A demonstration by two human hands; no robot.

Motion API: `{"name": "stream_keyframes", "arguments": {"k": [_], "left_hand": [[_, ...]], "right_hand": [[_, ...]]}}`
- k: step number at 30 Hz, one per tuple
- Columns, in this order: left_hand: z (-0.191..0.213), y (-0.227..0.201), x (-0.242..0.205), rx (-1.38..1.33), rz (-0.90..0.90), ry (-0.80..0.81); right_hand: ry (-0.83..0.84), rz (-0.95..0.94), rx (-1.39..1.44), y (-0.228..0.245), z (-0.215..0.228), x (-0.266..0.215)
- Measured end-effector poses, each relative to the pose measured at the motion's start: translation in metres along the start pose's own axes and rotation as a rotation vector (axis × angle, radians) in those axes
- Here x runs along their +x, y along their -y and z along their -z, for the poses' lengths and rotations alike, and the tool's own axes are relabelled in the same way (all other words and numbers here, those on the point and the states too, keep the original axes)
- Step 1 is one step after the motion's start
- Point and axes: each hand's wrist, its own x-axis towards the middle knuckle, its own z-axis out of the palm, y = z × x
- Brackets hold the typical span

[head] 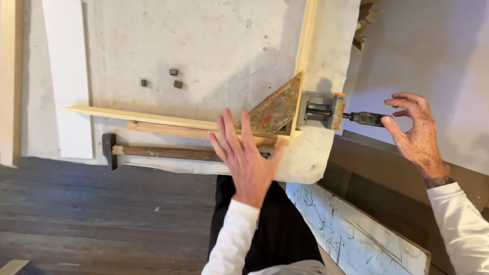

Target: The person assembles a wooden frame by clamping pieces together, inserting small metal pins, and hammering them in. They then cut a groove in a separate piece, apply glue, and attach it to the frame, securing it with clamps.

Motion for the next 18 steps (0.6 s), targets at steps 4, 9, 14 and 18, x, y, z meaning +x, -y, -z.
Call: {"name": "stream_keyframes", "arguments": {"k": [4, 9, 14, 18], "left_hand": [[-0.005, 0.014, 0.008, 0.005, -0.135, -0.029], [0.001, 0.000, 0.030, -0.148, -0.308, 0.027], [-0.015, 0.005, 0.059, 0.024, -0.390, 0.264], [0.011, -0.003, 0.073, -0.096, -0.415, 0.211]], "right_hand": [[0.002, -0.023, -0.033, -0.003, 0.004, -0.002], [-0.023, -0.073, -0.008, -0.005, 0.007, -0.006], [0.013, -0.095, 0.042, -0.006, 0.007, -0.007], [0.028, -0.144, 0.012, -0.008, 0.009, -0.002]]}}
